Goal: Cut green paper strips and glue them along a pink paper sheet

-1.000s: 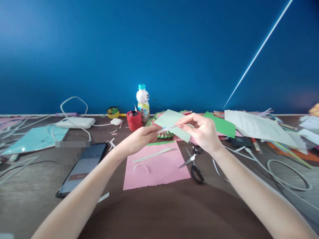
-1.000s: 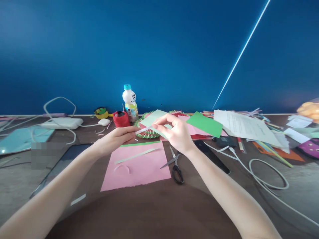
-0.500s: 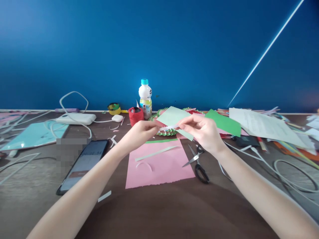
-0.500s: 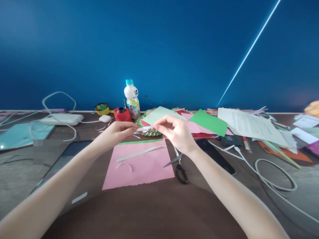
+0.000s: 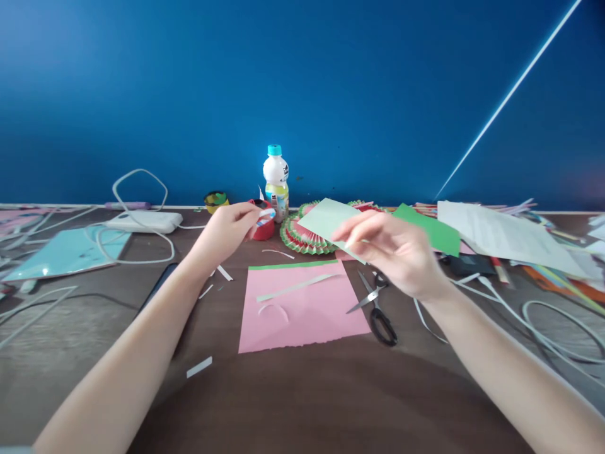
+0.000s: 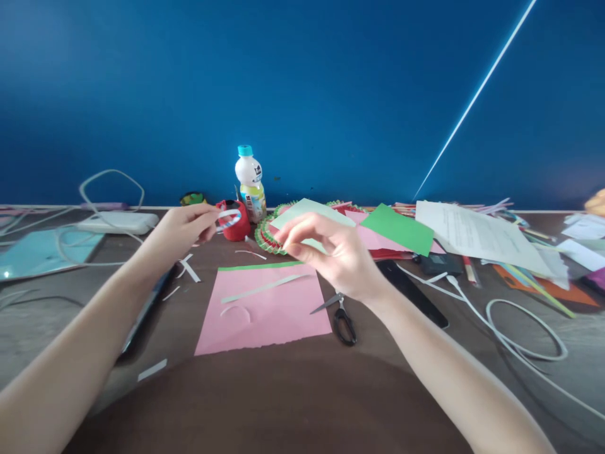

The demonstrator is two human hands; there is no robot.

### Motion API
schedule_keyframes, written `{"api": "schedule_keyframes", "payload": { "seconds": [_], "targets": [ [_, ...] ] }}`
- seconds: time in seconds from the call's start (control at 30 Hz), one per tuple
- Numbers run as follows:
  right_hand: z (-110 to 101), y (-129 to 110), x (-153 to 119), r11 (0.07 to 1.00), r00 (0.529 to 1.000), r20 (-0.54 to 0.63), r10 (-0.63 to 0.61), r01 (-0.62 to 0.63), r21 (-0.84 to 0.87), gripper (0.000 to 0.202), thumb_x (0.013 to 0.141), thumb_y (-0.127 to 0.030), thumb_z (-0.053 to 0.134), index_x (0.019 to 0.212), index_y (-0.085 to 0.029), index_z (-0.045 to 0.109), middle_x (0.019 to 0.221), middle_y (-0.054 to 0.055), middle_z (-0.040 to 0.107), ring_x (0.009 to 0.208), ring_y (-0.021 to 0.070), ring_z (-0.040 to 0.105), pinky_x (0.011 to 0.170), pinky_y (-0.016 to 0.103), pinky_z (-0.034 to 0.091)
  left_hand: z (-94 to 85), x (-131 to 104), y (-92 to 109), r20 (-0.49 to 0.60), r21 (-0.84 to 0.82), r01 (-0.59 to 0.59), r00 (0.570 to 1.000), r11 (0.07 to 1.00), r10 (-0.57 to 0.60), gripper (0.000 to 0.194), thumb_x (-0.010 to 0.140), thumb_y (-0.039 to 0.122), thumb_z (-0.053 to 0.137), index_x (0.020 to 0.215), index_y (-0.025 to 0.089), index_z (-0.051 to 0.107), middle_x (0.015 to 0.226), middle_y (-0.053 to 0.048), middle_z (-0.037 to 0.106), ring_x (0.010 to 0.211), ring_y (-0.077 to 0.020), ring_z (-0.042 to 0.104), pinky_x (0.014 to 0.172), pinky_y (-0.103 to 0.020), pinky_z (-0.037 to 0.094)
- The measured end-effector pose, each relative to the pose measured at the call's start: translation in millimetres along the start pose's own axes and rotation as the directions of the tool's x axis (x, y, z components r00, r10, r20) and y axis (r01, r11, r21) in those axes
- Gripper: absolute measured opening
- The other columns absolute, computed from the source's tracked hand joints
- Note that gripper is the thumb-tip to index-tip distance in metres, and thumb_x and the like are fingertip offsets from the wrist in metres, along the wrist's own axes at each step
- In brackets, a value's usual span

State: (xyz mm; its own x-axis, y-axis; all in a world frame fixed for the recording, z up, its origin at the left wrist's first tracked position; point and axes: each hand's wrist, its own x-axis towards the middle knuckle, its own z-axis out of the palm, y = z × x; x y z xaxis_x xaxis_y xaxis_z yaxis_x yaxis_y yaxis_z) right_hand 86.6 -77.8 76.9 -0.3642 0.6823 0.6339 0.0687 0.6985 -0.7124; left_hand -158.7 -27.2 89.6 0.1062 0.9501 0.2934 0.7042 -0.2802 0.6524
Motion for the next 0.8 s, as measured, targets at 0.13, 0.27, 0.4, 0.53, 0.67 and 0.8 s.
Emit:
{"api": "schedule_keyframes", "payload": {
  "seconds": [0.13,0.27,0.4,0.53,0.67,0.8],
  "targets": [
    [40,16,-12,0.978,0.947,0.274,0.168,-0.125,-0.167,0.047,0.082,-0.020,0.059,0.125,-0.029,0.045,0.112,0.006,0.053,0.098,0.0158,0.055,0.089,0.037,0.046,1.2,7,-19,0.154,0.294,-0.105,0.986,0.950,0.061,0.028,0.079,0.029,0.038,0.061,0.017,0.057,0.061,-0.002,0.063,0.058,-0.0147,0.055,0.058,-0.024,0.038],
    [87,33,-37,0.919,0.879,0.327,0.347,-0.248,-0.307,0.054,0.082,-0.026,0.057,0.131,-0.025,0.033,0.095,0.005,0.058,0.089,0.0181,0.057,0.081,0.038,0.048,12.0,8,-37,0.329,0.447,-0.109,0.943,0.888,-0.050,0.025,0.077,0.020,0.040,0.087,0.015,0.063,0.077,-0.007,0.070,0.070,-0.0184,0.063,0.062,-0.025,0.042],
    [103,44,-50,0.882,0.876,0.317,0.364,-0.216,-0.419,0.042,0.083,-0.013,0.050,0.122,-0.024,0.040,0.104,0.008,0.057,0.097,0.0203,0.055,0.080,0.037,0.047,16.2,9,-46,0.439,0.507,-0.097,0.884,0.856,-0.159,0.023,0.075,0.019,0.046,0.090,0.015,0.064,0.083,-0.007,0.071,0.076,-0.0192,0.065,0.064,-0.024,0.043],
    [100,51,-52,0.869,0.881,0.273,0.385,-0.247,-0.428,0.044,0.083,-0.007,0.038,0.123,-0.024,0.036,0.099,0.007,0.058,0.084,0.0183,0.057,0.071,0.034,0.048,15.5,11,-47,0.488,0.515,-0.105,0.852,0.851,-0.190,0.023,0.077,0.025,0.049,0.093,0.017,0.063,0.091,-0.006,0.071,0.080,-0.0188,0.065,0.065,-0.022,0.044],
    [98,54,-52,0.880,0.902,0.274,0.333,-0.193,-0.435,0.036,0.085,-0.010,0.036,0.119,-0.023,0.038,0.091,0.006,0.059,0.086,0.0190,0.056,0.073,0.034,0.047,13.6,9,-44,0.468,0.522,-0.087,0.861,0.848,-0.199,0.028,0.078,0.024,0.046,0.100,0.019,0.062,0.097,-0.005,0.070,0.085,-0.0189,0.065,0.069,-0.022,0.045],
    [82,52,-38,0.888,0.917,0.223,0.332,-0.225,-0.400,0.039,0.083,-0.011,0.040,0.120,-0.023,0.035,0.086,0.004,0.057,0.076,0.0159,0.057,0.068,0.031,0.047,10.6,7,-37,0.395,0.556,-0.068,0.899,0.829,-0.191,0.031,0.081,0.025,0.042,0.103,0.018,0.063,0.096,-0.008,0.069,0.084,-0.0210,0.064,0.070,-0.026,0.044]
  ]
}}
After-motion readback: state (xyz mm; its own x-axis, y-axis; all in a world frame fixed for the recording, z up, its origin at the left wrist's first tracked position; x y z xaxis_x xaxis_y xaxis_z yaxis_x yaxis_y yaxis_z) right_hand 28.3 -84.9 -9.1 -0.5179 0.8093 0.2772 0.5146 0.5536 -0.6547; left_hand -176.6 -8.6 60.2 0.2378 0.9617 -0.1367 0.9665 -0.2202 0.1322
